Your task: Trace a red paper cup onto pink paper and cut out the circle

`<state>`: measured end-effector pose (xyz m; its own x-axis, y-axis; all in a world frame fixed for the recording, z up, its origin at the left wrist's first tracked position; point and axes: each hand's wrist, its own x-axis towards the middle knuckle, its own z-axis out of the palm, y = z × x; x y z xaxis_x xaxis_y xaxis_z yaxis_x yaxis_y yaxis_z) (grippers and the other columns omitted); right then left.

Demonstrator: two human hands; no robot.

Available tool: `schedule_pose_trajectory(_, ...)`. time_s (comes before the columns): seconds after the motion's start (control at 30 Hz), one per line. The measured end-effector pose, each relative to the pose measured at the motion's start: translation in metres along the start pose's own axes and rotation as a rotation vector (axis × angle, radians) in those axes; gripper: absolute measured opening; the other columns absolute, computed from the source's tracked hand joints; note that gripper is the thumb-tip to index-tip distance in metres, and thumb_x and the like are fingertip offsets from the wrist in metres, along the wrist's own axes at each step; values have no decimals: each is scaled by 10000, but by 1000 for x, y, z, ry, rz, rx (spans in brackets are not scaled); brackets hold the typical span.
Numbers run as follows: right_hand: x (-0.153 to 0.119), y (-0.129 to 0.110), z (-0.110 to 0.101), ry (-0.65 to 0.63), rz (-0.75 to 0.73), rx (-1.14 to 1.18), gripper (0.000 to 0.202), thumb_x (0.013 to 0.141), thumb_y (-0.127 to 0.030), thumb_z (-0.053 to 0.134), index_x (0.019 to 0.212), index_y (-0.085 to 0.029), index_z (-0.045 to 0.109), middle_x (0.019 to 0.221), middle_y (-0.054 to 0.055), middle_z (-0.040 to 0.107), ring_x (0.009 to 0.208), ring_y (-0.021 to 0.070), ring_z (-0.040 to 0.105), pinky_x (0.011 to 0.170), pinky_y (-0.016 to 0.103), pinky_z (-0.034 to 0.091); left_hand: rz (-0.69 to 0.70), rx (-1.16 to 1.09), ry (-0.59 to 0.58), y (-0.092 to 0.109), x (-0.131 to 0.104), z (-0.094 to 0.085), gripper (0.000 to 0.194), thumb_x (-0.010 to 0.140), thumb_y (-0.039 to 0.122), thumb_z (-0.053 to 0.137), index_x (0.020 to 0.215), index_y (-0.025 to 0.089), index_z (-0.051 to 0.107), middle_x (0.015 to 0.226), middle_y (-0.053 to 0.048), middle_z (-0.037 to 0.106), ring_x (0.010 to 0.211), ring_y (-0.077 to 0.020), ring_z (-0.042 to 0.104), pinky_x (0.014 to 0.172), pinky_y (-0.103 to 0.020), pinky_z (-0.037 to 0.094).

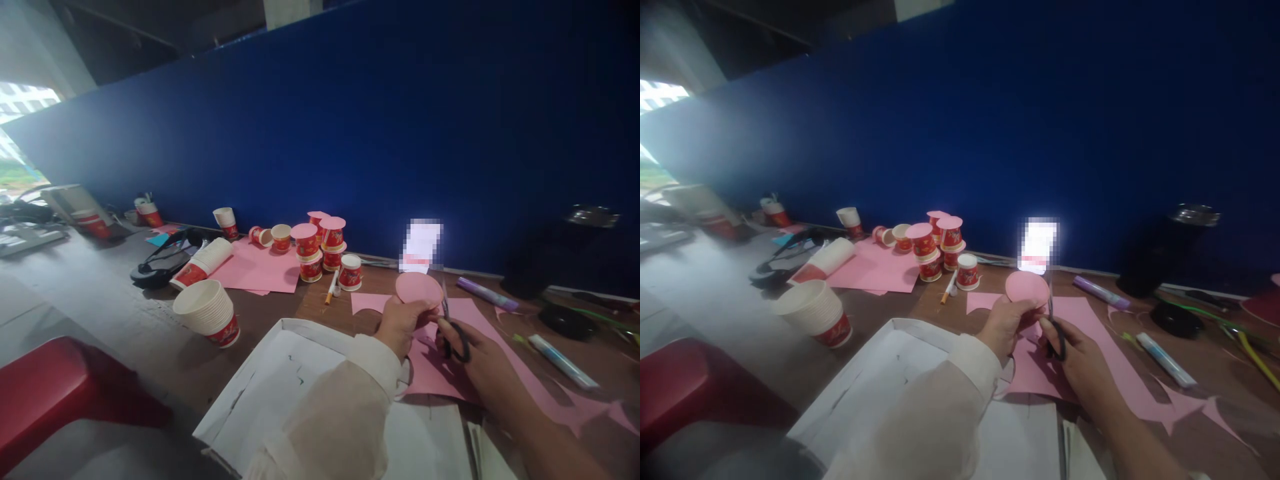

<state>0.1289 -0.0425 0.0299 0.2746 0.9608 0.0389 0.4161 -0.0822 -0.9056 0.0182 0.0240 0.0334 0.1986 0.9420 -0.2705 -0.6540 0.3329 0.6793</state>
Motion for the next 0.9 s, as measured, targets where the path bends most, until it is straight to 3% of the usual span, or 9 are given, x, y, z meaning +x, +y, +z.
schedule_pose_trajectory(0.5, 1, 1, 0, 24, -10, -34, 534, 776, -751, 634, 657, -230, 655, 646, 44, 687, 549, 171, 540, 540, 289, 459, -1, -15, 35, 3, -1, 1, 266, 589, 81, 824, 841, 120, 746, 709, -47, 710, 627, -131, 659, 633, -226, 558)
schedule_pose_trajectory(0.9, 2, 4, -2, -15, -6, -61, 562, 792, -771, 612, 646, -229, 647, 658, 49, 685, 583, 182, 551, 566, 302, 474, 14, -36, 6, 2, 0, 0, 229, 577, 108, 852, 743, 128, 695, 705, -45, 694, 633, -127, 644, 621, -228, 555)
